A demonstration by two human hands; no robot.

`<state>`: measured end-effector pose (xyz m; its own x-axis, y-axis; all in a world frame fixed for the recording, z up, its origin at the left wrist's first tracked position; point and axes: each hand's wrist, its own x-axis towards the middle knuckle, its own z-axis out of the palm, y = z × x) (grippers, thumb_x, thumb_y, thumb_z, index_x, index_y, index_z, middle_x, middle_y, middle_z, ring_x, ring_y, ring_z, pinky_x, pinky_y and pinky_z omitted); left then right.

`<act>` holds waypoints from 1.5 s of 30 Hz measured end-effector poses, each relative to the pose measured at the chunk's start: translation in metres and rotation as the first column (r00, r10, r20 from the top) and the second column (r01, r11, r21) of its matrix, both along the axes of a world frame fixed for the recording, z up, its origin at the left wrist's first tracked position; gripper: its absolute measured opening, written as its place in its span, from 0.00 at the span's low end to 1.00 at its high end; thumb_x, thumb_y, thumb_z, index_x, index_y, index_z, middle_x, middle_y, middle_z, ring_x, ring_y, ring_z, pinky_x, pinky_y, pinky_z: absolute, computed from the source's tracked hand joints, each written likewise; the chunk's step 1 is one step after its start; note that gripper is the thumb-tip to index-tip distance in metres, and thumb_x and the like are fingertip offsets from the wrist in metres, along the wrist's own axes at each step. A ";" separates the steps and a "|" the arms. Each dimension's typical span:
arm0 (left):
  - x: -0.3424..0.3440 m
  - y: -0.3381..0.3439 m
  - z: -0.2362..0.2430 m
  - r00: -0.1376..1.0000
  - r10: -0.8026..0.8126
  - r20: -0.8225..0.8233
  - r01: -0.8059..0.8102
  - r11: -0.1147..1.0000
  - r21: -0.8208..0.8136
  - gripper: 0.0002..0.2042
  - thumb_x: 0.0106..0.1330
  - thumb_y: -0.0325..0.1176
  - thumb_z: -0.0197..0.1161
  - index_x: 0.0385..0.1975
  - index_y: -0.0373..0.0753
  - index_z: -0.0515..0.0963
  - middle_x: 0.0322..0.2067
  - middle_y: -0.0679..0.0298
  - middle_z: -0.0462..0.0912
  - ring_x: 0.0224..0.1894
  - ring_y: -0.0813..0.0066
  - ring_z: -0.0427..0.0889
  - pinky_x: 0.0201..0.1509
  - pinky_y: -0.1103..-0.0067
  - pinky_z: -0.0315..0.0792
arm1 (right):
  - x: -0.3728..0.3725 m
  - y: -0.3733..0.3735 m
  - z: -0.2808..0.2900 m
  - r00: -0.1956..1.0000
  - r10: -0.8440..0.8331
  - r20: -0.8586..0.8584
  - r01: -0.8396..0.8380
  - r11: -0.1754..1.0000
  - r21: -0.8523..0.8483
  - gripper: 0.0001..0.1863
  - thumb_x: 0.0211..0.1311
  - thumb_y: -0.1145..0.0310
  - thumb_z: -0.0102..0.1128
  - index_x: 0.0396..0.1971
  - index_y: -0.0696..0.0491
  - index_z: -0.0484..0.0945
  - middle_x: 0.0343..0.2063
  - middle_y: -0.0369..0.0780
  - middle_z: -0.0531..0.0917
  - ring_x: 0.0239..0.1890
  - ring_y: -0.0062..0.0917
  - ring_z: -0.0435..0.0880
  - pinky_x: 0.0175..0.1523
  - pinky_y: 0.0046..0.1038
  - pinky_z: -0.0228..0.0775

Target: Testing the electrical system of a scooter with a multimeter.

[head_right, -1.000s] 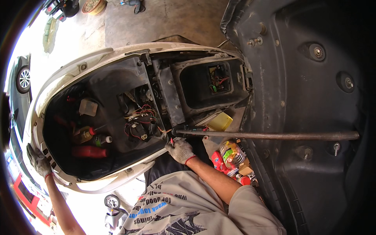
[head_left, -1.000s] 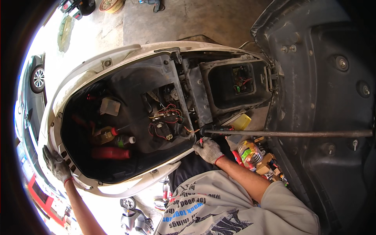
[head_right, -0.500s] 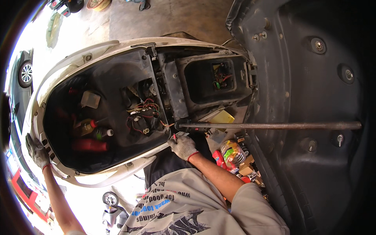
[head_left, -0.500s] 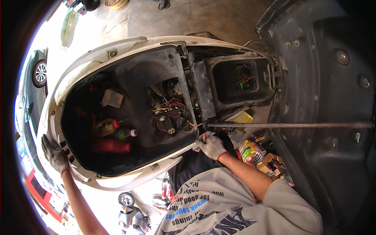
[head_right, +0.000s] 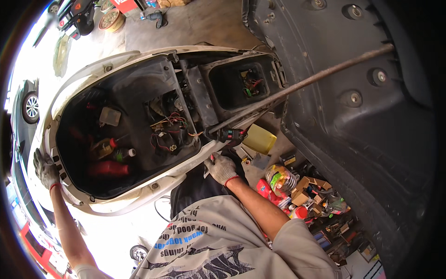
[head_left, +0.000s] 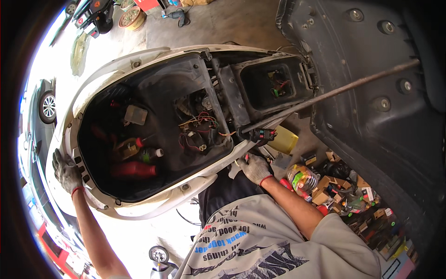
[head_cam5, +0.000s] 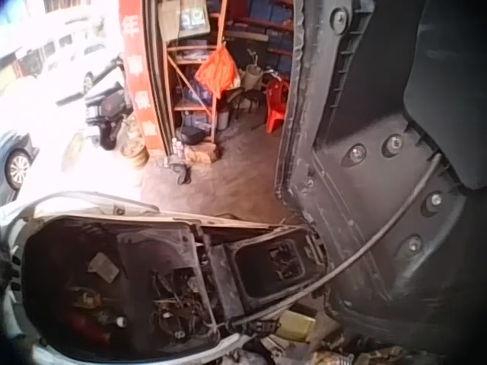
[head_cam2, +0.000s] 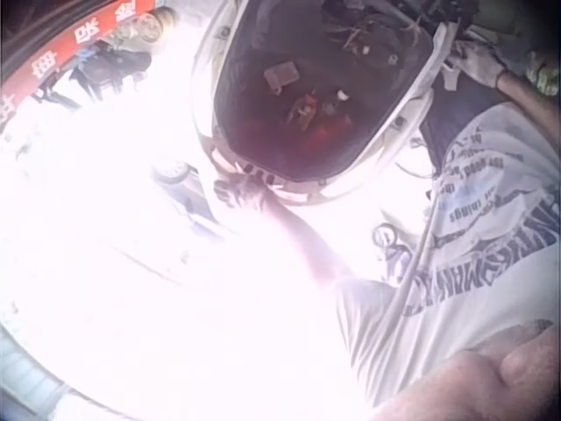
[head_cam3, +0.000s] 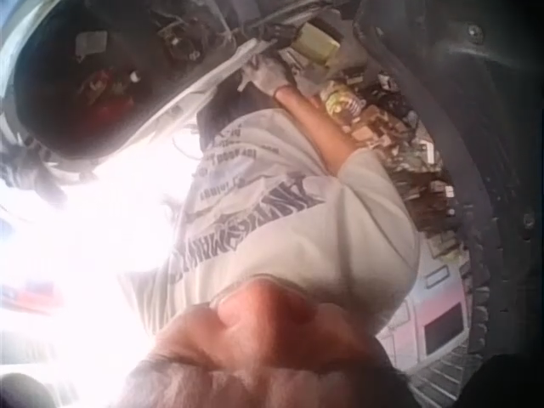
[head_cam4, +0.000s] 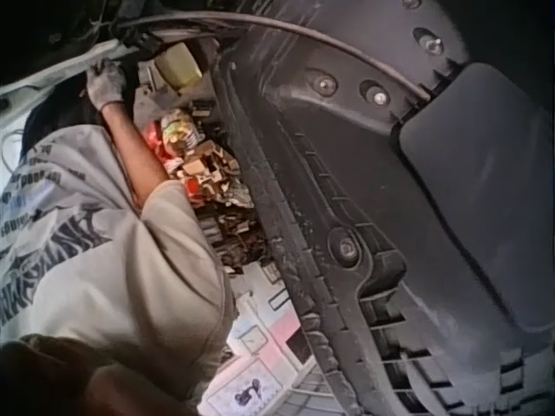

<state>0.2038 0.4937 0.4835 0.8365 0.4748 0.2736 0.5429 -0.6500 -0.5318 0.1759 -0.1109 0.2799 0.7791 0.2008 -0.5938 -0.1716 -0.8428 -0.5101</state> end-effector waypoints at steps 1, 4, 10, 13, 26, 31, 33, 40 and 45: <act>0.000 0.000 0.000 1.000 0.016 -0.004 -0.016 1.000 -0.002 0.24 0.73 0.44 0.43 0.66 0.44 0.62 0.65 0.56 0.63 0.68 0.57 0.61 0.70 0.65 0.56 | -0.006 -0.002 0.003 0.999 -0.045 0.009 0.045 0.998 0.044 0.19 0.60 0.49 0.54 0.35 0.51 0.77 0.30 0.48 0.82 0.37 0.45 0.81 0.45 0.41 0.72; 0.001 -0.004 -0.001 0.999 0.037 -0.003 -0.037 0.999 -0.004 0.24 0.72 0.43 0.43 0.66 0.44 0.61 0.66 0.56 0.63 0.68 0.57 0.60 0.70 0.65 0.55 | -0.024 -0.010 0.010 0.996 -0.083 0.042 0.081 0.996 0.048 0.19 0.61 0.50 0.53 0.35 0.51 0.76 0.30 0.49 0.82 0.37 0.46 0.81 0.44 0.43 0.72; 0.005 -0.010 0.005 0.996 0.088 -0.020 -0.088 0.996 0.000 0.24 0.72 0.45 0.41 0.66 0.46 0.61 0.67 0.58 0.61 0.68 0.58 0.60 0.70 0.65 0.55 | -0.061 -0.029 0.012 0.988 -0.155 -0.010 0.154 0.986 -0.071 0.15 0.60 0.52 0.54 0.35 0.48 0.77 0.33 0.46 0.82 0.41 0.43 0.81 0.47 0.40 0.71; 0.002 -0.008 0.005 0.995 0.097 -0.010 -0.097 0.995 -0.008 0.25 0.72 0.45 0.42 0.66 0.46 0.61 0.67 0.58 0.61 0.69 0.58 0.59 0.70 0.64 0.54 | -0.071 -0.033 0.018 0.980 -0.200 -0.002 0.198 0.976 -0.094 0.15 0.59 0.51 0.54 0.34 0.48 0.77 0.34 0.44 0.83 0.41 0.41 0.81 0.48 0.39 0.71; 0.005 -0.021 0.013 0.995 0.100 -0.029 -0.103 0.991 -0.086 0.27 0.69 0.44 0.45 0.68 0.46 0.58 0.68 0.58 0.60 0.69 0.60 0.58 0.70 0.63 0.53 | -0.120 -0.057 0.026 0.867 -0.493 0.073 0.494 0.869 -0.001 0.15 0.59 0.50 0.56 0.32 0.47 0.78 0.29 0.43 0.83 0.37 0.40 0.83 0.43 0.38 0.74; 0.002 -0.003 0.009 0.994 0.079 0.073 -0.054 0.954 -0.296 0.27 0.70 0.41 0.50 0.68 0.44 0.58 0.68 0.57 0.58 0.64 0.60 0.67 0.56 0.67 0.74 | -0.137 -0.058 0.011 0.776 -0.626 0.084 0.621 0.780 0.080 0.14 0.59 0.51 0.58 0.30 0.48 0.79 0.28 0.42 0.83 0.36 0.39 0.83 0.42 0.38 0.74; 0.004 -0.025 0.015 0.981 0.141 0.130 -0.042 0.820 -0.571 0.28 0.69 0.40 0.52 0.68 0.42 0.57 0.68 0.57 0.57 0.62 0.60 0.70 0.49 0.73 0.81 | -0.145 -0.060 0.004 0.735 -0.669 0.110 0.657 0.743 0.128 0.14 0.58 0.52 0.59 0.30 0.48 0.79 0.27 0.41 0.83 0.35 0.39 0.83 0.41 0.38 0.74; -0.006 0.002 0.017 0.999 -0.051 -0.002 0.046 0.916 -0.398 0.30 0.69 0.42 0.53 0.68 0.37 0.56 0.68 0.53 0.57 0.71 0.59 0.54 0.73 0.73 0.49 | -0.158 -0.055 -0.024 0.665 -0.741 0.093 0.722 0.670 0.173 0.14 0.59 0.53 0.59 0.28 0.48 0.79 0.25 0.38 0.84 0.32 0.33 0.84 0.38 0.33 0.74; -0.017 0.006 0.018 0.995 -0.078 0.066 0.100 0.878 -0.468 0.30 0.69 0.41 0.53 0.68 0.37 0.56 0.68 0.53 0.57 0.70 0.58 0.56 0.72 0.73 0.53 | -0.152 -0.053 -0.033 0.697 -0.689 0.199 0.676 0.724 0.137 0.14 0.59 0.54 0.58 0.28 0.49 0.80 0.23 0.36 0.85 0.29 0.28 0.85 0.38 0.29 0.74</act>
<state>0.1863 0.5002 0.5014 0.8739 0.4804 0.0738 0.4861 -0.8644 -0.1284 0.0239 -0.1641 0.2473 0.8204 -0.4146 -0.3939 -0.5681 -0.5115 -0.6447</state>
